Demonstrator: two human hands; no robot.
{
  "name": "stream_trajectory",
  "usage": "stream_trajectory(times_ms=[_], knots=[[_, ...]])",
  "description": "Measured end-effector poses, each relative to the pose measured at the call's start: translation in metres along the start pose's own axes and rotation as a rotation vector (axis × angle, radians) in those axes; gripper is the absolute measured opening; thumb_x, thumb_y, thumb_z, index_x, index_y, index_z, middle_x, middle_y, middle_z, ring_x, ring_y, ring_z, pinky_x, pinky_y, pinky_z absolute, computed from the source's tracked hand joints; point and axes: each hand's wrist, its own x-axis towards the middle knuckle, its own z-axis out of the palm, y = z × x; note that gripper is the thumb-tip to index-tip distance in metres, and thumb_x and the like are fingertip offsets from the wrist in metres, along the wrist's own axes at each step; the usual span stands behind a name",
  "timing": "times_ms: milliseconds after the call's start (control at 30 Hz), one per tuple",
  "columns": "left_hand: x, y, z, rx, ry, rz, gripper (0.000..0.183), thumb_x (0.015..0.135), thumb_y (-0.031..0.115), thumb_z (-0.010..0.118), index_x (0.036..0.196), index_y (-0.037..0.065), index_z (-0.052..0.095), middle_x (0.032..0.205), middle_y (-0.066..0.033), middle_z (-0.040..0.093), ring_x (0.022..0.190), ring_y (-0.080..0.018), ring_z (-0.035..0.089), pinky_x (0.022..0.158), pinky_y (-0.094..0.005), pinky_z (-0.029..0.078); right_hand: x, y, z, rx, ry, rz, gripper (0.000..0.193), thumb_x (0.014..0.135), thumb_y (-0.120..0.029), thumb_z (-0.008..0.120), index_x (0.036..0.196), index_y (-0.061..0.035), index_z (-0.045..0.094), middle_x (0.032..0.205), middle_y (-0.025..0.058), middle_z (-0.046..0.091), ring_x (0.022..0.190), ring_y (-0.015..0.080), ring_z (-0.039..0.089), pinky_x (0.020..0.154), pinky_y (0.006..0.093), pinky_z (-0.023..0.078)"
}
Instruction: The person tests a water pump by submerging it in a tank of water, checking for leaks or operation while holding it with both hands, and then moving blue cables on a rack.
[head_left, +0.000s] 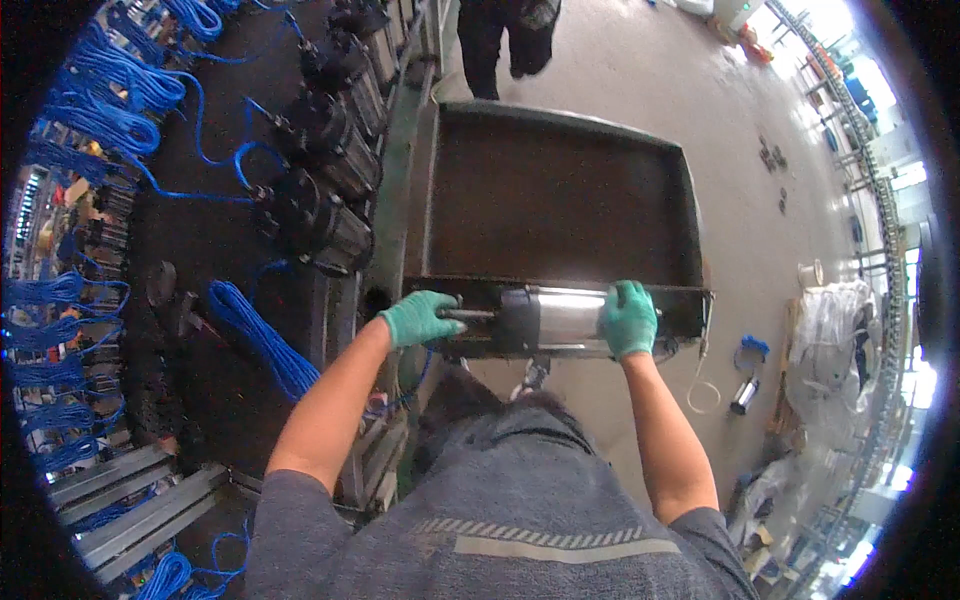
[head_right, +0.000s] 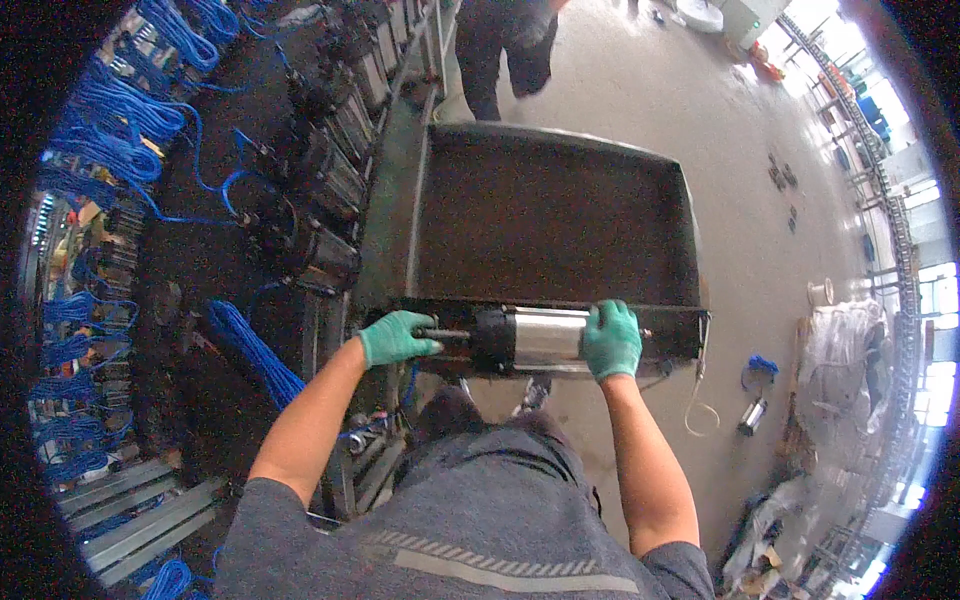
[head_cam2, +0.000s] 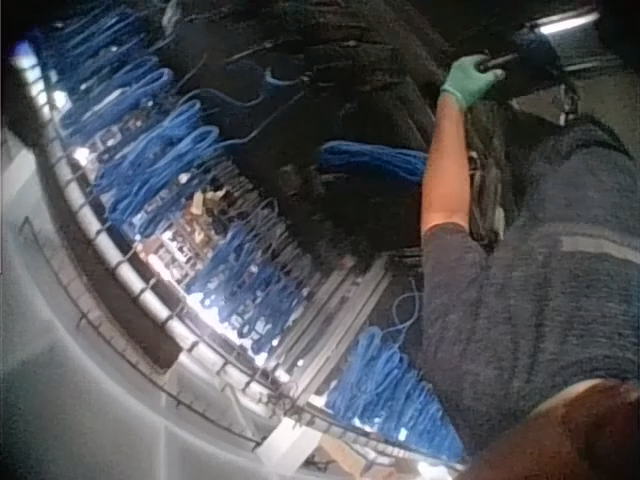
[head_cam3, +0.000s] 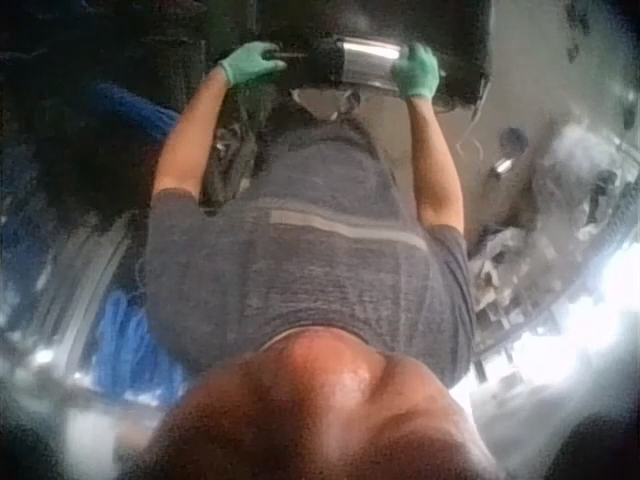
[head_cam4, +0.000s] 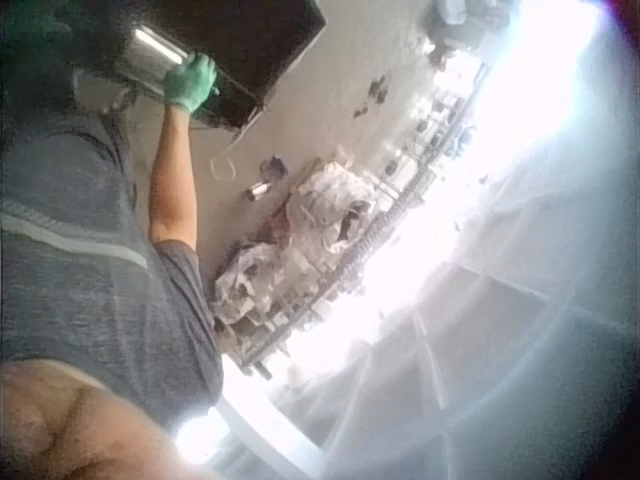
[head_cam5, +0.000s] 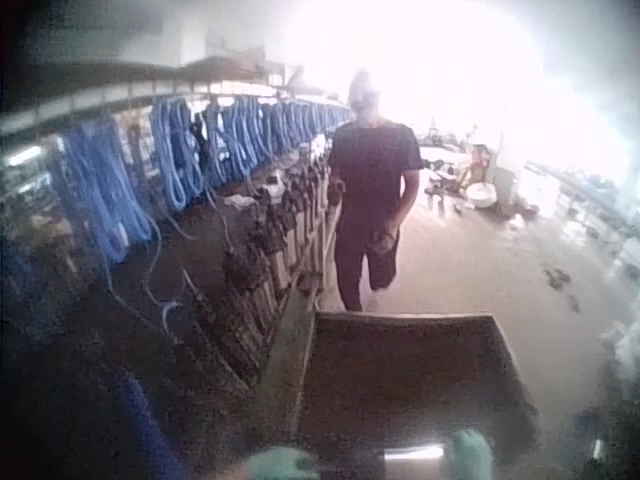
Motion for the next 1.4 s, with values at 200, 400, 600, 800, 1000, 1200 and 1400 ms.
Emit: stream_trajectory(times_ms=[200,400,600,800,1000,1200,1400], knots=[[0.011,0.048,-0.014,0.612,-0.060,0.049,0.036,0.090,0.027,0.062,0.122,0.011,0.065,0.095,-0.0155,0.070,0.084,-0.0336,0.069,0.073,-0.0468,0.055,-0.001,0.010,0.003,0.018,0.007,0.004,0.016,0.090,-0.020,0.059,0.094,-0.0051,0.064,0.101,0.0165,0.064,0.096,0.0381,0.059,0.083,0.0474,0.048],[-0.001,0.029,0.023,0.623,0.268,-0.039,0.033,0.089,0.033,0.067,0.112,0.009,0.066,0.093,-0.0136,0.067,0.077,-0.0287,0.067,0.063,-0.0419,0.053,-0.002,0.007,0.006,0.030,0.047,-0.017,0.013,0.089,-0.018,0.060,0.092,-0.0056,0.063,0.096,0.0143,0.063,0.093,0.0367,0.058,0.081,0.0466,0.049],[-0.009,0.060,0.001,-0.697,0.031,-0.391,0.050,0.096,0.052,0.059,0.097,0.003,0.067,0.084,-0.0053,0.065,0.069,-0.0141,0.060,0.062,-0.0301,0.051,0.001,0.019,0.017,0.014,0.067,-0.065,0.013,0.089,-0.016,0.058,0.091,-0.0044,0.063,0.096,0.0157,0.062,0.093,0.0373,0.058,0.082,0.0470,0.047],[-0.011,0.018,0.046,-0.452,0.283,0.105,0.043,0.088,0.016,0.072,0.126,0.006,0.053,0.117,-0.0103,0.058,0.110,-0.0215,0.057,0.097,-0.0354,0.047,0.001,0.021,0.015,0.053,0.056,-0.076,0.014,0.091,-0.015,0.055,0.089,-0.0031,0.062,0.092,0.0172,0.062,0.088,0.0385,0.060,0.079,0.0460,0.047],[-0.020,0.040,0.009,0.072,0.118,-0.180,0.052,0.083,0.039,0.074,0.119,0.003,0.061,0.111,-0.0216,0.067,0.104,-0.0390,0.064,0.091,-0.0447,0.051,0.002,0.020,0.015,0.024,-0.035,0.006,0.016,0.093,-0.019,0.057,0.096,-0.0043,0.063,0.099,0.0143,0.063,0.094,0.0360,0.059,0.082,0.0453,0.047],[-0.015,0.043,0.029,0.390,0.402,-0.189,0.034,0.085,0.041,0.069,0.095,0.009,0.066,0.088,-0.0182,0.068,0.088,-0.0397,0.066,0.076,-0.0505,0.051,-0.001,0.028,0.016,0.011,-0.045,-0.020,0.019,0.094,-0.019,0.054,0.097,-0.0028,0.063,0.099,0.0153,0.063,0.095,0.0369,0.059,0.084,0.0459,0.047],[-0.011,0.056,0.008,0.261,0.163,-0.232,0.043,0.088,0.046,0.069,0.096,0.003,0.068,0.090,-0.0169,0.069,0.081,-0.0302,0.067,0.071,-0.0419,0.052,0.004,0.018,0.008,0.030,-0.013,-0.121,0.016,0.090,-0.016,0.056,0.095,-0.0024,0.064,0.097,0.0176,0.063,0.096,0.0389,0.059,0.085,0.0473,0.047]])
